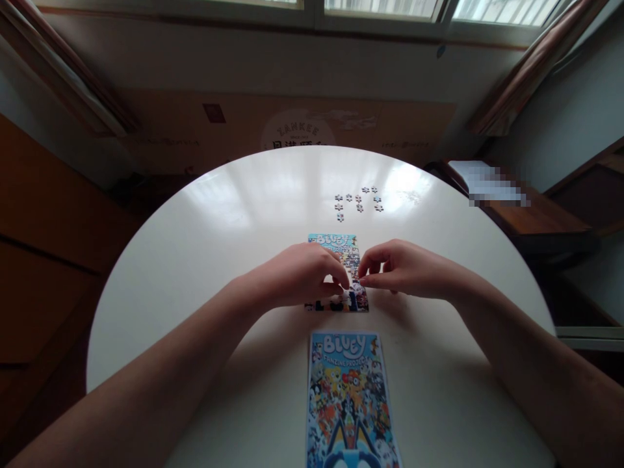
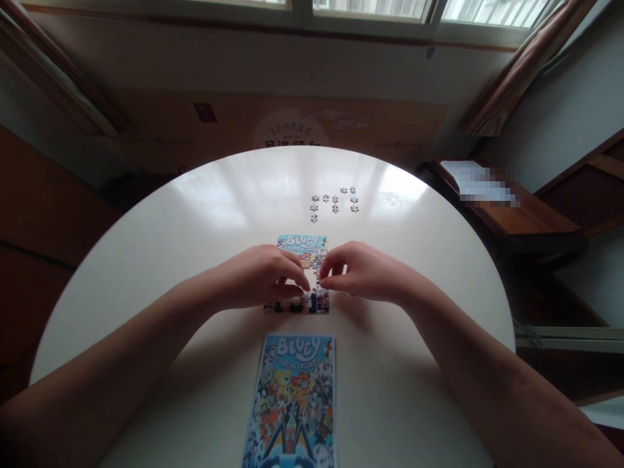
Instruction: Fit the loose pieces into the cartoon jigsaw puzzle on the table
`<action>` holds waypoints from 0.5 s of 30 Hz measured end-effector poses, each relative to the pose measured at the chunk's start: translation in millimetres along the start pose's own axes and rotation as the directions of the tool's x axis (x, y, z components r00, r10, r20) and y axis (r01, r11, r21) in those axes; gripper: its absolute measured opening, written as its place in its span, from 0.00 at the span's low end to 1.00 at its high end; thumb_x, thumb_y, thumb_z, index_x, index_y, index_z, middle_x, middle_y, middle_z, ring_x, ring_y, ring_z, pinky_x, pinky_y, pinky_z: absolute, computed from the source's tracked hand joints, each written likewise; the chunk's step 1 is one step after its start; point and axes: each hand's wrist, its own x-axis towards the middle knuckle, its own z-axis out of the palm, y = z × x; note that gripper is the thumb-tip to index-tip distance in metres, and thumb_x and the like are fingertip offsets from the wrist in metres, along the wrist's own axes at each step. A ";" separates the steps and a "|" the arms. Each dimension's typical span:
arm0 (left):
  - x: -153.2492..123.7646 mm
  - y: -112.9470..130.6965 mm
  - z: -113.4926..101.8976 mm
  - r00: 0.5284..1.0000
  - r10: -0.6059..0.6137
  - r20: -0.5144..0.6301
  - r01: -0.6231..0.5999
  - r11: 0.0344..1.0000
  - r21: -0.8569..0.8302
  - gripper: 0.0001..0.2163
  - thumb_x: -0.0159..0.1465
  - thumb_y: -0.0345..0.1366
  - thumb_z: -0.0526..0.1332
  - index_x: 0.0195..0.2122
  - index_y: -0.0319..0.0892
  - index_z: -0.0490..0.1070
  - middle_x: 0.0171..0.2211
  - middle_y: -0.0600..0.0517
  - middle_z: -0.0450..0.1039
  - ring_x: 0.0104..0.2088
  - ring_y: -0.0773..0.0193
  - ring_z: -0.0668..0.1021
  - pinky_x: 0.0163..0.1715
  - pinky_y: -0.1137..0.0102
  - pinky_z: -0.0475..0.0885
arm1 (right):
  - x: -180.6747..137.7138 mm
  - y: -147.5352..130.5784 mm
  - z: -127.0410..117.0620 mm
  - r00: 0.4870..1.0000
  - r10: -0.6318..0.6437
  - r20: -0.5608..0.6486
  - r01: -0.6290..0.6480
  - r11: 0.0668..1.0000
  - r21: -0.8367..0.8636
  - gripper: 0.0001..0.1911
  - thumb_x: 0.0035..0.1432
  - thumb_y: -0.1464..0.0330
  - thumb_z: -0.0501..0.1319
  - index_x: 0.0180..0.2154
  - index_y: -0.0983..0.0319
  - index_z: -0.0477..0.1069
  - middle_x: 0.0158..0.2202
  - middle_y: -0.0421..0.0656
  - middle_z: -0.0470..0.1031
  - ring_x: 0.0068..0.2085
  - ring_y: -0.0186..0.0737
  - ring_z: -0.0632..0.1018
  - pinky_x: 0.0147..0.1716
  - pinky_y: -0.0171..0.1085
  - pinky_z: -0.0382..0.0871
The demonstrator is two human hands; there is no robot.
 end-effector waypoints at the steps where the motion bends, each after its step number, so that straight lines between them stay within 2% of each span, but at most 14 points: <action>1: 0.3 0.3 0.1 1.000 0.014 0.001 -0.014 1.000 -0.005 0.09 0.61 0.28 0.65 0.36 0.49 0.83 0.35 0.56 0.82 0.31 0.68 0.78 0.31 0.73 0.66 | 0.1 -0.2 0.5 1.000 -0.002 0.004 0.002 1.000 -0.022 0.10 0.57 0.62 0.65 0.37 0.61 0.80 0.31 0.41 0.78 0.28 0.31 0.73 0.28 0.33 0.63; 5: 0.8 0.5 -0.1 0.998 0.056 0.010 -0.056 0.998 -0.025 0.09 0.62 0.29 0.65 0.36 0.51 0.84 0.36 0.56 0.82 0.33 0.68 0.79 0.32 0.73 0.67 | 0.9 -3.3 5.1 1.000 -0.011 0.017 0.013 0.995 -0.095 0.08 0.56 0.64 0.65 0.35 0.60 0.81 0.32 0.41 0.78 0.30 0.33 0.73 0.28 0.33 0.62; 15: 0.6 0.4 -1.3 0.998 0.055 0.031 -0.054 0.998 -0.042 0.09 0.61 0.28 0.66 0.35 0.50 0.84 0.37 0.56 0.82 0.34 0.68 0.79 0.33 0.74 0.68 | 3.2 -3.2 11.5 1.000 -0.013 -0.017 0.011 0.990 -0.139 0.07 0.55 0.65 0.65 0.33 0.59 0.80 0.30 0.40 0.78 0.30 0.33 0.74 0.28 0.33 0.61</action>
